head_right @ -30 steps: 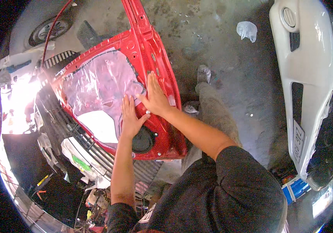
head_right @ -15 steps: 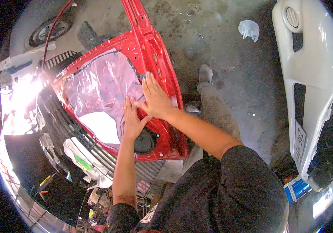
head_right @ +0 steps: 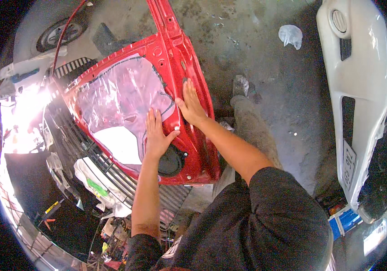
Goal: The recorder uses a sanding block to sand the edges and surface of a detached car door panel before rinsing the panel and sponge in a bucket.
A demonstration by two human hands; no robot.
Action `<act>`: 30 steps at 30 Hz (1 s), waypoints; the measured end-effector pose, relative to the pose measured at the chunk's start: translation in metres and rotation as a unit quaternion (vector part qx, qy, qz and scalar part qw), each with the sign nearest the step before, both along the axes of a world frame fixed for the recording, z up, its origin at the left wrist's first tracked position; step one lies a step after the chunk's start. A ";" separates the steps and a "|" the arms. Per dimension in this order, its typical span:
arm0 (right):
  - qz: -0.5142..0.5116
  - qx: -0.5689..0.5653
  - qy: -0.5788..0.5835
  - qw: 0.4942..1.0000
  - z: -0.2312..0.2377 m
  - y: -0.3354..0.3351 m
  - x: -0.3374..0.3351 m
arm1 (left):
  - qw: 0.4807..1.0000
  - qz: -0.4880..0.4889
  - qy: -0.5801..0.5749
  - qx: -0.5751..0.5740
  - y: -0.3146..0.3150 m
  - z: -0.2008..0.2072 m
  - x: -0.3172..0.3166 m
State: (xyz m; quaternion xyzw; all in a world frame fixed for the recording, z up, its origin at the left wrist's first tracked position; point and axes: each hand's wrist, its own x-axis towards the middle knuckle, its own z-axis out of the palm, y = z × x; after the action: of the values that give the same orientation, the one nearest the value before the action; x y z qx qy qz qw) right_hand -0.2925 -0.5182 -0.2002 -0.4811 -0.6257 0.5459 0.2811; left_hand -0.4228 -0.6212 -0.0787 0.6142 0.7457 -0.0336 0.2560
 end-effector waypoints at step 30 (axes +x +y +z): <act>-0.206 -0.050 0.117 0.970 -0.019 0.037 -0.044 | 1.000 0.027 -0.005 0.009 -0.009 0.005 -0.012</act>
State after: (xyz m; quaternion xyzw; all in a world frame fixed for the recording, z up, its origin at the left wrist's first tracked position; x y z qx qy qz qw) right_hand -0.3361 -0.4814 -0.2195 -0.5458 -0.4476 0.5596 0.4343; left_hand -0.4346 -0.6300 -0.0740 0.5961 0.7611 -0.0173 0.2552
